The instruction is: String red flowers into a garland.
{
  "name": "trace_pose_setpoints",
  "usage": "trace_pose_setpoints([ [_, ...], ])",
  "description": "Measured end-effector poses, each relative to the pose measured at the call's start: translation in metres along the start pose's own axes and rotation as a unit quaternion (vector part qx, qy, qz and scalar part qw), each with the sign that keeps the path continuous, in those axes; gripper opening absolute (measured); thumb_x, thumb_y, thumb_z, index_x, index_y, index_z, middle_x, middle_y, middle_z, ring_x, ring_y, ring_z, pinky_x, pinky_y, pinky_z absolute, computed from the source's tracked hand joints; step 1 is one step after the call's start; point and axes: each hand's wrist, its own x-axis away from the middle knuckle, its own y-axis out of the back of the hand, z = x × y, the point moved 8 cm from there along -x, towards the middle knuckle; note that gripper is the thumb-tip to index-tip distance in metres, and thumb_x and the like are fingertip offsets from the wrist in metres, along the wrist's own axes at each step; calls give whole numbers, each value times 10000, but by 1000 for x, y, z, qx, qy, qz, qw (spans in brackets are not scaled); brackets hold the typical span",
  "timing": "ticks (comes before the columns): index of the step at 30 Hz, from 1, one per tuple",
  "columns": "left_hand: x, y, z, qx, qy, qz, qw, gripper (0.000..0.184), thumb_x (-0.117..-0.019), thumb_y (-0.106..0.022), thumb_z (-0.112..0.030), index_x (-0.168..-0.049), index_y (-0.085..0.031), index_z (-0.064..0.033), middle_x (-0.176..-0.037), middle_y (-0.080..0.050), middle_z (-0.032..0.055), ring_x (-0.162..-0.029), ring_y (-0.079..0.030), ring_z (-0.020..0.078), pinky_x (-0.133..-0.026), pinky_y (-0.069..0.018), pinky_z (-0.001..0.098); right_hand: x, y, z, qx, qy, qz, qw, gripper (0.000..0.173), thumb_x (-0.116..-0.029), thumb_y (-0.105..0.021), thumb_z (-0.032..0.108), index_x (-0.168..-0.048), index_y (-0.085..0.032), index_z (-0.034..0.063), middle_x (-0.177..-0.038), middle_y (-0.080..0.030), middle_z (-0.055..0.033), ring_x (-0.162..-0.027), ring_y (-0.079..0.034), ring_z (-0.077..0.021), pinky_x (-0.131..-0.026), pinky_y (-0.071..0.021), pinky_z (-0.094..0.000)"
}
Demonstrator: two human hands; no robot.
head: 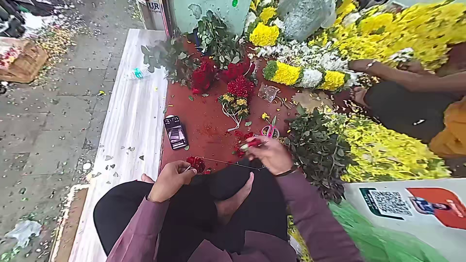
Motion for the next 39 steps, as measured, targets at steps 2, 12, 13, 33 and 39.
trace_pose_setpoints([
  [2, -1, -1, -1, 89, -4, -20, 996, 347, -897, -792, -270, -1143, -701, -44, -810, -706, 10, -662, -642, 89, -622, -555, 272, -13, -67, -28, -147, -10, 69, 987, 249, -913, -697, 0, -1157, -673, -42, -959, -721, -156, -751, -694, -212, -697, -618, -392],
  [12, -4, -9, -8, 222, -53, -107, 968, 601, -789, -858, -30, -1307, -561, 43, -931, -755, 110, -779, -717, 192, -712, -613, 333, -7, -158, -76, -290, -113, 79, 947, 152, -918, -695, -42, -1061, -670, -87, -886, -719, -173, -705, -701, -208, -658, -625, -364],
  [13, -3, -10, -8, 208, -64, -114, 969, 597, -798, -858, -44, -1312, -565, 39, -935, -758, 102, -779, -719, 189, -714, -617, 334, -6, -158, -79, -314, -120, 79, 938, 146, -927, -683, -39, -1065, -672, -85, -886, -717, -173, -702, -697, -205, -655, -621, -359],
  [33, -11, -22, 1, 277, -67, -97, 954, 407, -888, -724, 53, -1265, -579, 98, -976, -731, 159, -864, -722, 220, -806, -624, 368, -7, -150, -74, -224, -30, 37, 973, 168, -902, -713, -52, -1063, -696, -94, -893, -734, -175, -692, -716, -221, -651, -645, -374],
  [39, -11, -16, 11, 229, -45, -159, 959, 446, -883, -741, 27, -1286, -562, 96, -936, -748, 141, -817, -744, 224, -784, -648, 378, -3, -130, -47, 35, 151, -102, 983, 194, -838, -783, -8, -1031, -773, 0, -985, -724, -113, -746, -725, -181, -650, -666, -334],
])
